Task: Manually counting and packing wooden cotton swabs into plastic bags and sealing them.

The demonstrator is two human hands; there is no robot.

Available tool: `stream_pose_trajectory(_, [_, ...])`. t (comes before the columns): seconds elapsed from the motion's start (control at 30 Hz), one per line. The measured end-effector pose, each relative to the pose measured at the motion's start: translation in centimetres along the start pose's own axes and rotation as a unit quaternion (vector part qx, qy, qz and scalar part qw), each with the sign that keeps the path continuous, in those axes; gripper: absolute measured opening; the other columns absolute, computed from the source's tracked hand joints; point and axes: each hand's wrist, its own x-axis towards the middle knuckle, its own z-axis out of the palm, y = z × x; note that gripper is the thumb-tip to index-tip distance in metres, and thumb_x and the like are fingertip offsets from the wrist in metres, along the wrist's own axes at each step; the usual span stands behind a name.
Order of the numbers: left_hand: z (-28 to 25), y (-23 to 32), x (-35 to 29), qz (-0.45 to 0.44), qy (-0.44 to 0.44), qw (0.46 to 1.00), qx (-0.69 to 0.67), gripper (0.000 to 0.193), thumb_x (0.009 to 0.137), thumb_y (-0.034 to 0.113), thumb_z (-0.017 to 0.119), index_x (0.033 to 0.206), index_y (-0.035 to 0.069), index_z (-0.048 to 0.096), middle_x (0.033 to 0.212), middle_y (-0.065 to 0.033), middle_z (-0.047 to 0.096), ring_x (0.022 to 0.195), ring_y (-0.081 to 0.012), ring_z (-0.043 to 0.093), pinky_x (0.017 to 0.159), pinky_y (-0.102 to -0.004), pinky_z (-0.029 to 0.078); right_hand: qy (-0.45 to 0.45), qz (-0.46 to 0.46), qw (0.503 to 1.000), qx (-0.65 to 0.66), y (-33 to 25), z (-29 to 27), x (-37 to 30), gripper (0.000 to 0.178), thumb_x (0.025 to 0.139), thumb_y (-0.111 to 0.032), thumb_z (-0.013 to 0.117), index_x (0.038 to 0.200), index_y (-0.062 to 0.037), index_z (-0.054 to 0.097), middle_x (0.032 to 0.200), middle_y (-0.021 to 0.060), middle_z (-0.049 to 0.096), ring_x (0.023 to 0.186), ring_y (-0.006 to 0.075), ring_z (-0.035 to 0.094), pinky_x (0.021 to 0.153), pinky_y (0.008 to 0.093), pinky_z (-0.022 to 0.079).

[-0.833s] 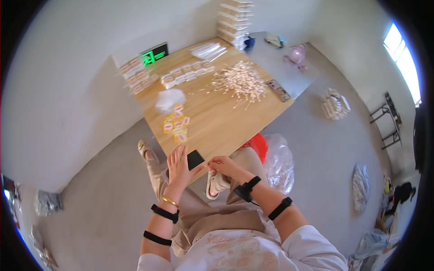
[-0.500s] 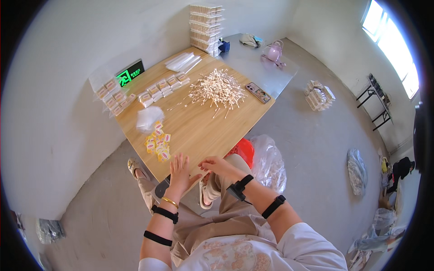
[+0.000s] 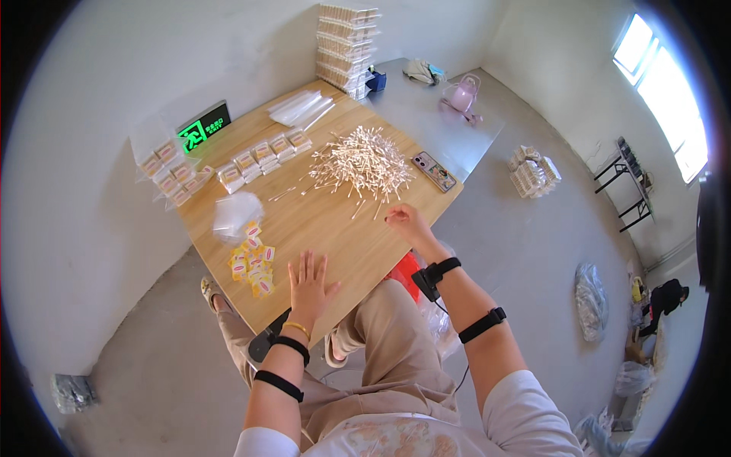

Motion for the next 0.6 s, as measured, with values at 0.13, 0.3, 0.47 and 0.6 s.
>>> stream_pose_trajectory(0.13, [-1.0, 0.6, -0.3, -0.016, 0.025, 0.999, 0.010, 0.076, 0.094, 0.058, 0.045, 0.155, 0.016, 0.028, 0.162, -0.0143, 0.018, 0.151, -0.0306, 0.013, 0.121, -0.0550, 0.004, 0.049, -0.034, 0.997, -0.054, -1.8, -1.3, 4.7, 0.032, 0.083, -0.016, 0.072, 0.112, -0.0043, 0.064, 0.091, 0.0080, 0.070, 0.081, 0.0180, 0.066, 0.070, 0.0321, 0.052])
stream_pose_trajectory(0.3, [-2.2, 1.0, 0.1, -0.019, 0.007, 1.000, -0.010, 0.076, 0.093, 0.054, 0.049, 0.155, 0.016, 0.028, 0.162, -0.0152, 0.017, 0.151, -0.0317, 0.012, 0.122, -0.0524, 0.004, 0.091, -0.067, 0.982, -0.154, -4.1, -1.5, 9.5, 0.042, 0.080, -0.013, 0.072, 0.120, -0.0067, 0.059, 0.097, 0.0096, 0.070, 0.091, 0.0255, 0.065, 0.079, 0.0376, 0.051])
stream_pose_trajectory(0.47, [-2.2, 0.7, -0.2, -0.033, -0.005, 0.999, -0.016, 0.076, 0.092, 0.054, 0.051, 0.154, 0.017, 0.030, 0.162, -0.0152, 0.018, 0.151, -0.0315, 0.013, 0.122, -0.0530, 0.004, 0.143, -0.124, 0.892, -0.411, -5.5, -0.1, 12.3, 0.060, 0.074, -0.021, 0.081, 0.127, -0.0131, 0.055, 0.124, 0.0099, 0.057, 0.119, 0.0338, 0.050, 0.099, 0.0455, 0.041])
stream_pose_trajectory(0.6, [-1.9, 0.5, -0.3, -0.033, 0.005, 0.999, -0.041, 0.075, 0.091, 0.053, 0.052, 0.153, 0.016, 0.032, 0.162, -0.0162, 0.019, 0.150, -0.0323, 0.014, 0.121, -0.0550, 0.005, 0.142, -0.104, 0.868, -0.464, -6.3, 1.4, 13.4, 0.071, 0.071, -0.025, 0.084, 0.133, -0.0165, 0.050, 0.127, 0.0104, 0.052, 0.120, 0.0335, 0.049, 0.098, 0.0480, 0.040])
